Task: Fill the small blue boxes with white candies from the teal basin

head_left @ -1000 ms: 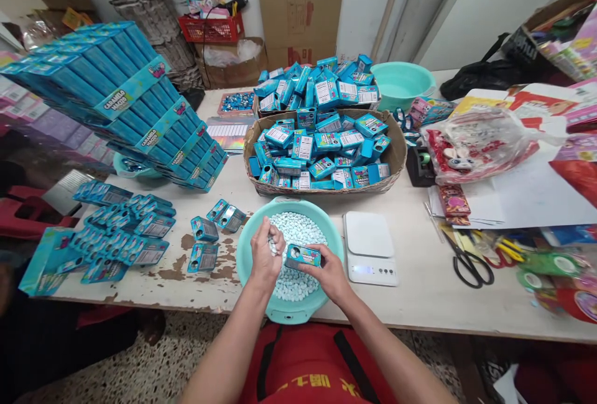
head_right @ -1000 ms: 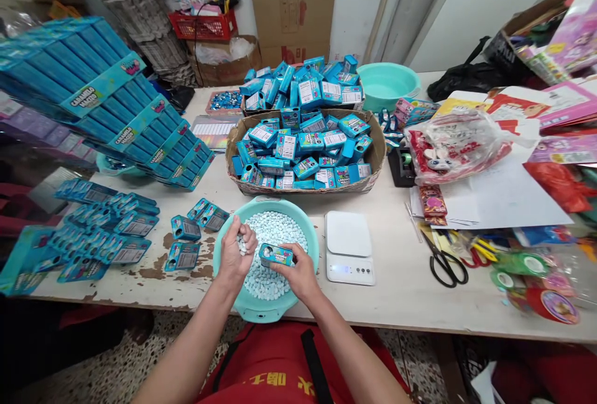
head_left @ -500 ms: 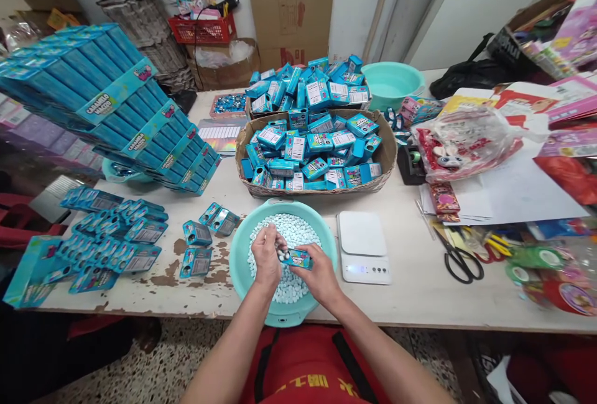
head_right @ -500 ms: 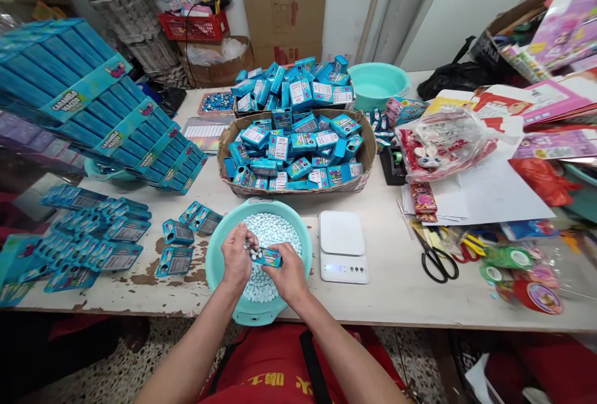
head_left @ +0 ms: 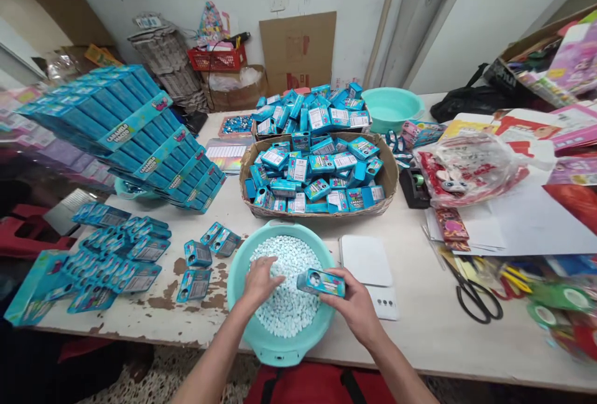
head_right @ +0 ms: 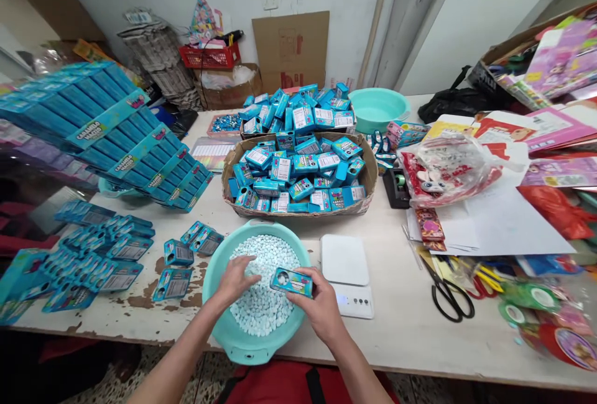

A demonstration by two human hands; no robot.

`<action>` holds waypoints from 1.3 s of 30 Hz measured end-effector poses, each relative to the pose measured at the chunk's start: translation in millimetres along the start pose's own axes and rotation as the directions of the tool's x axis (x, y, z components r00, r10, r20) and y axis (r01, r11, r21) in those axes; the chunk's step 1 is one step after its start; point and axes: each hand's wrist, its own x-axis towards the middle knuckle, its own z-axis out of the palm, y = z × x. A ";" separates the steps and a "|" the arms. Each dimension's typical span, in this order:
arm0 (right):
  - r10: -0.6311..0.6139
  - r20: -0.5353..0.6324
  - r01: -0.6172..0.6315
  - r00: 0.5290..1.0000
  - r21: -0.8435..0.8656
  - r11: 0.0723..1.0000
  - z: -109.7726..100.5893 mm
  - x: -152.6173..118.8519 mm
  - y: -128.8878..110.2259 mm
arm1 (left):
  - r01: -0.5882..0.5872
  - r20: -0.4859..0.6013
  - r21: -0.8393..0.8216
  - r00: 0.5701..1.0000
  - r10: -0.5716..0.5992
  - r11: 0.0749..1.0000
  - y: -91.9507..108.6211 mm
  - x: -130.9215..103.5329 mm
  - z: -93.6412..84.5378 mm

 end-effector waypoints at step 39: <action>-0.640 -0.121 0.556 0.759 -0.391 0.733 40.4 -2.7 68.7 | 0.171 -0.126 0.688 0.985 -0.116 0.705 -36.9 -20.3 78.3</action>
